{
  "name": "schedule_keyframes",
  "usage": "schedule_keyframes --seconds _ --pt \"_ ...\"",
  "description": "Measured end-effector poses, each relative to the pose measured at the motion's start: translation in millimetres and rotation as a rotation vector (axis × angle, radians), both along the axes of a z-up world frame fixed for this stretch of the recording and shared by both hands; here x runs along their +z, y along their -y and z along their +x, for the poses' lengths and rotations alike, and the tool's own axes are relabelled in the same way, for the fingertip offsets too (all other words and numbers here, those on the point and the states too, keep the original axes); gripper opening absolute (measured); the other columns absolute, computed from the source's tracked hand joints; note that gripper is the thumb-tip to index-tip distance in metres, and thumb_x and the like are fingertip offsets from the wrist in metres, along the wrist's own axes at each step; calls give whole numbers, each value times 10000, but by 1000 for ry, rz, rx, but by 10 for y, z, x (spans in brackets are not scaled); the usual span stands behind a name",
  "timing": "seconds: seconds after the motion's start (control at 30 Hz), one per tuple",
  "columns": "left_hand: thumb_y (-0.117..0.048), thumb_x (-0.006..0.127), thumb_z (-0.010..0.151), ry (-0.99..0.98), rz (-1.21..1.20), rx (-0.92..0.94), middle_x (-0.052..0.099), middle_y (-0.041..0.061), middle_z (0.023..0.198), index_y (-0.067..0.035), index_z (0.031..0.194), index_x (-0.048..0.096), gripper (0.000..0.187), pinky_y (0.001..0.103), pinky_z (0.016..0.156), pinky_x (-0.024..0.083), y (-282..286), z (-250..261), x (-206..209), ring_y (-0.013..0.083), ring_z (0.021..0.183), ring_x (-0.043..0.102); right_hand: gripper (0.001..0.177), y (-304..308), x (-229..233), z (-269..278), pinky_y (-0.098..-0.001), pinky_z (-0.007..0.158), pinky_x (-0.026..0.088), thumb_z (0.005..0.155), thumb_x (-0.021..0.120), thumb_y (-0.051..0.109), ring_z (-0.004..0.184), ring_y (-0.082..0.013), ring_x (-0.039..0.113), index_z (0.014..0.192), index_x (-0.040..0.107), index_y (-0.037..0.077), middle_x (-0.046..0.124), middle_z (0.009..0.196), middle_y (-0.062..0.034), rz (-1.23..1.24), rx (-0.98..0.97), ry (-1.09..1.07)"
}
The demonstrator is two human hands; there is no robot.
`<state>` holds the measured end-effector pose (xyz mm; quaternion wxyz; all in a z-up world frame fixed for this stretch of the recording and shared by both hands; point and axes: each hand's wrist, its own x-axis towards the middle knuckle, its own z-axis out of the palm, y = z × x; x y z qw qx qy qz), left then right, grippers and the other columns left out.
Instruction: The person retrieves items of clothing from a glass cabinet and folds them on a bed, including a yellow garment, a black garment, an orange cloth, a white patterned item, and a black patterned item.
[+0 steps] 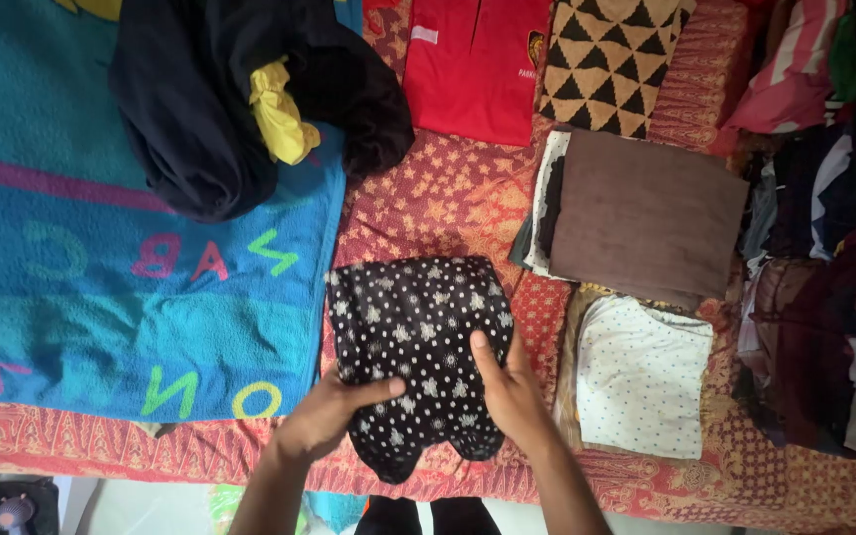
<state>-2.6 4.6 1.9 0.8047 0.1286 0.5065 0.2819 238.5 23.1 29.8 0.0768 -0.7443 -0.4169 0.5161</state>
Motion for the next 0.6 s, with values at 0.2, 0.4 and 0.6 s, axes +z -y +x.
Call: schedule_keyframes --seconds 0.2,0.4,0.6 --pt "-90 771 810 -108 145 97 744 143 1203 9 1366 577 597 424 949 567 -46 -47 -141 256 1053 710 1030 -34 -74 -102 -581 1171 372 802 497 777 1389 -361 549 1576 255 144 544 1512 -171 110 37 -260" --pt "-125 679 906 -141 375 185 605 120 1405 -37 1472 467 611 363 1059 477 46 -109 -530 212 1251 584 1049 -80 -481 -200 -530 1154 445 749 609 674 1347 -332 596 1594 191 214 503 1527 -136 -27 90 -182" --pt "-127 741 839 -260 192 221 537 166 1446 -70 1512 280 817 397 1076 472 125 -31 -852 269 1293 558 1073 105 -936 -142 -663 1219 22 878 485 693 1531 -363 -260 1664 -124 289 -213 1705 -132 -190 270 110"
